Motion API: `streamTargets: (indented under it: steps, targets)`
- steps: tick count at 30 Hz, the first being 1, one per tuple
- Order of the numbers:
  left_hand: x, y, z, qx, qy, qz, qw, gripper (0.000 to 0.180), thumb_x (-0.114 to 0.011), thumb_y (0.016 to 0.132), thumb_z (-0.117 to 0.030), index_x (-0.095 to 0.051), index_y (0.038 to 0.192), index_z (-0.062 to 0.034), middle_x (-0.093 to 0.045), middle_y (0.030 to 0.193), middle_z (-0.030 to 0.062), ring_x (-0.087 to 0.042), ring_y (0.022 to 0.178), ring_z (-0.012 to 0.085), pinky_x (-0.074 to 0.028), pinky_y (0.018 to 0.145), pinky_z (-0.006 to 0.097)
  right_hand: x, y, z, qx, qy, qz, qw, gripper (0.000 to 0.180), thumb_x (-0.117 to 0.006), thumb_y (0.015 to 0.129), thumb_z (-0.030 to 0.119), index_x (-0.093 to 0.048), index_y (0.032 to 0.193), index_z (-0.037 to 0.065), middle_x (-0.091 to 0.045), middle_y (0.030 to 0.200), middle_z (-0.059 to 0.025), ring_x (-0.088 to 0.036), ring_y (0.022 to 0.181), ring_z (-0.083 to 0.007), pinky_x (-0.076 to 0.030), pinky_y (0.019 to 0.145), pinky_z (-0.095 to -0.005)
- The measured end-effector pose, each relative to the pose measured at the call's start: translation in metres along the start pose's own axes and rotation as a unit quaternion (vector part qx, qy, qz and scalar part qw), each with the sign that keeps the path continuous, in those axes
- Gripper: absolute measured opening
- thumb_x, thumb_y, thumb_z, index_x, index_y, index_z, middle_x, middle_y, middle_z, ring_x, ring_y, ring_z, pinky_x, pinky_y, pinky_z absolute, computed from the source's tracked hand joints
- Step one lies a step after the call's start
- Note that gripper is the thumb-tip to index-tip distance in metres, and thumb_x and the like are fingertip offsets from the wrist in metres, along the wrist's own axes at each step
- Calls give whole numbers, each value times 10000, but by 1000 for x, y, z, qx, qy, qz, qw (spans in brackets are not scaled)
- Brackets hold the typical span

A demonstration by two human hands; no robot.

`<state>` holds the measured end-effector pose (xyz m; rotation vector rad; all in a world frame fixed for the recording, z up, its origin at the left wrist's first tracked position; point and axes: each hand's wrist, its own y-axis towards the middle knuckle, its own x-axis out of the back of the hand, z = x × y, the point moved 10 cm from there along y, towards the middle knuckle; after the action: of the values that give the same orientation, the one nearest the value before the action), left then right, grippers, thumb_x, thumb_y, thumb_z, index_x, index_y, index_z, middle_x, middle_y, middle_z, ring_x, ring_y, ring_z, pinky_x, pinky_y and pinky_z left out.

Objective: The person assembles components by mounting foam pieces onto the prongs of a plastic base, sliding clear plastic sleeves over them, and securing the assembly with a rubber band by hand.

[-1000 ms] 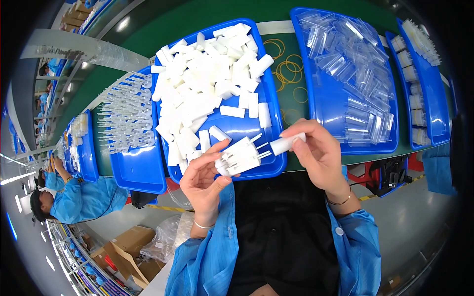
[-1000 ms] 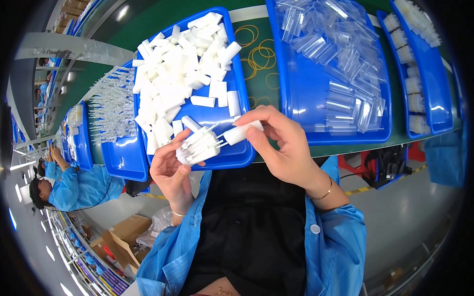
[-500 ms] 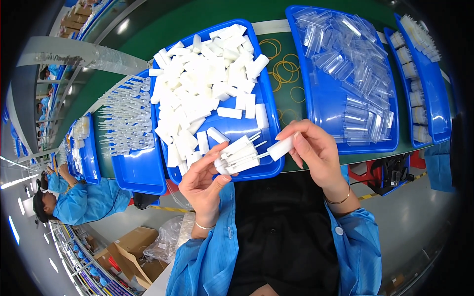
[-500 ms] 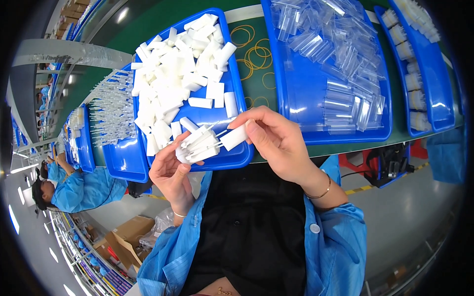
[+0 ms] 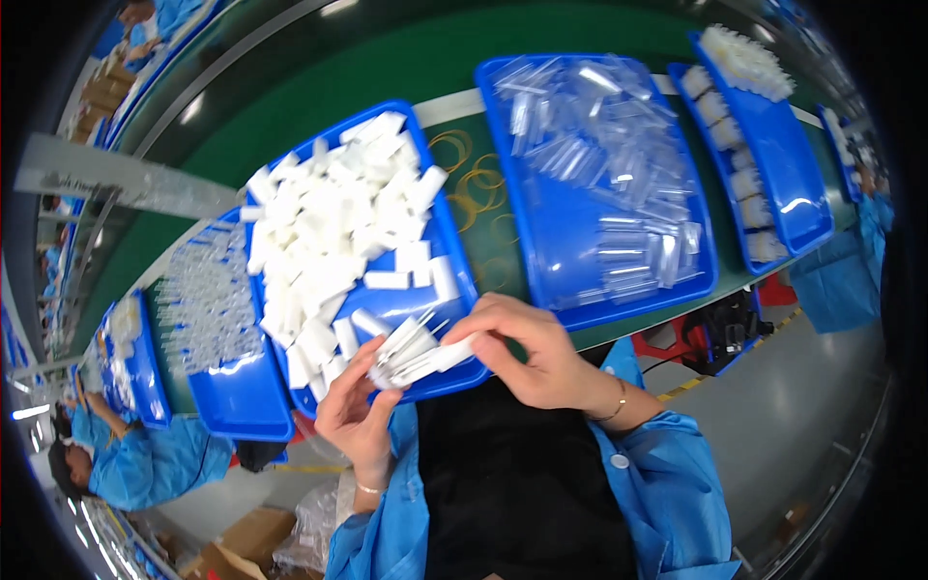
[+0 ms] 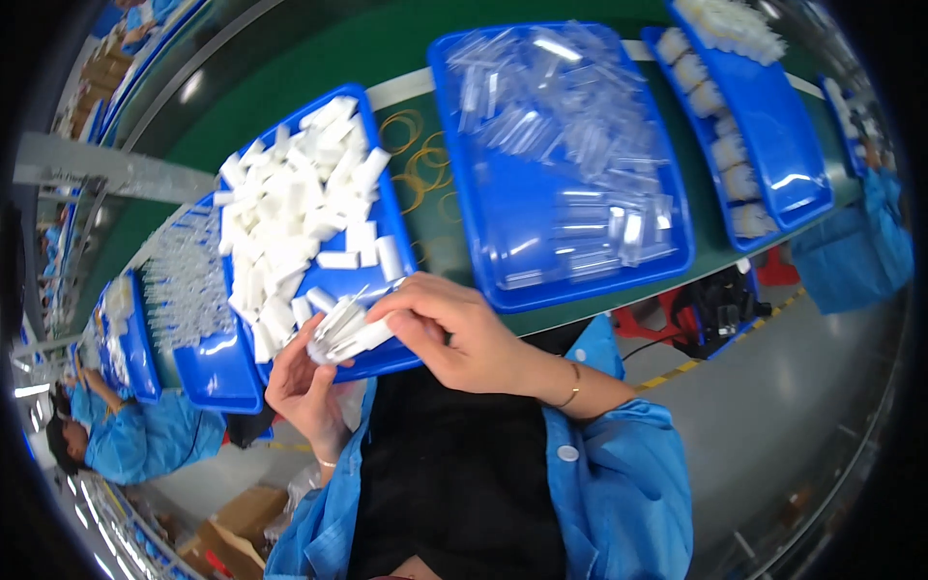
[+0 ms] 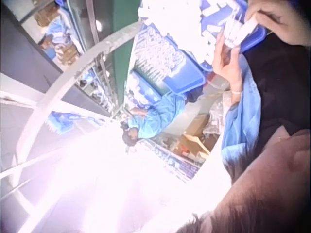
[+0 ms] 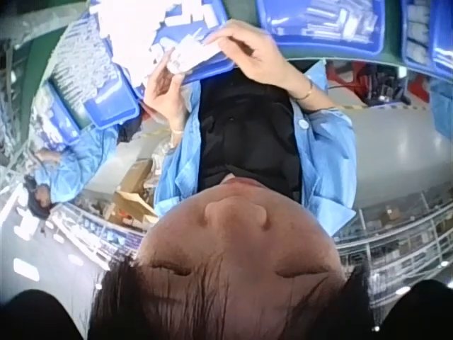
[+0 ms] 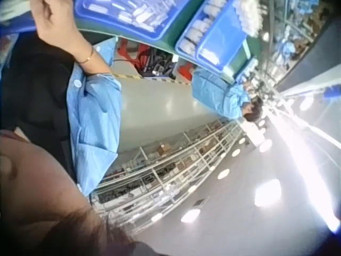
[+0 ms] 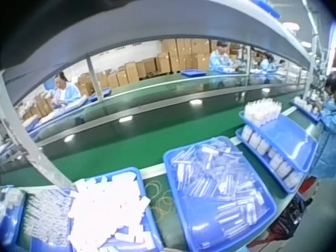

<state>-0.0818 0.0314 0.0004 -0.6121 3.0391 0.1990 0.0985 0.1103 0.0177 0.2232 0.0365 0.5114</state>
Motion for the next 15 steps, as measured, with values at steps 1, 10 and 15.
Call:
streamTargets:
  steps: [1,10,15]
  targets:
    - [-1,0,-1,-5,-13,4,1000,402,-680,687,65,-551,1068,74,-558,1096,275,-604,914,254,-527,718,304,0,2,1,7,17,-4,1000,118,-517,863,45,-599,944,21,-549,823,-62,-487,664,-162,-355,532,-253]
    - [-6,-3,-1,-13,0,14,1000,395,-700,687,19,-560,1053,72,-561,1082,278,-618,876,277,-558,624,316,10,1,17,86,-69,-65,992,136,-506,858,23,-604,951,10,-524,755,-65,-461,674,-166,-367,601,-275]
    - [-7,-1,-4,-5,21,-9,1000,383,-672,699,25,-560,1063,67,-573,1082,251,-635,844,250,-557,617,288,5,0,3,13,32,-19,999,135,-483,887,54,-603,937,18,-508,767,-46,-431,685,-137,-348,611,-253]
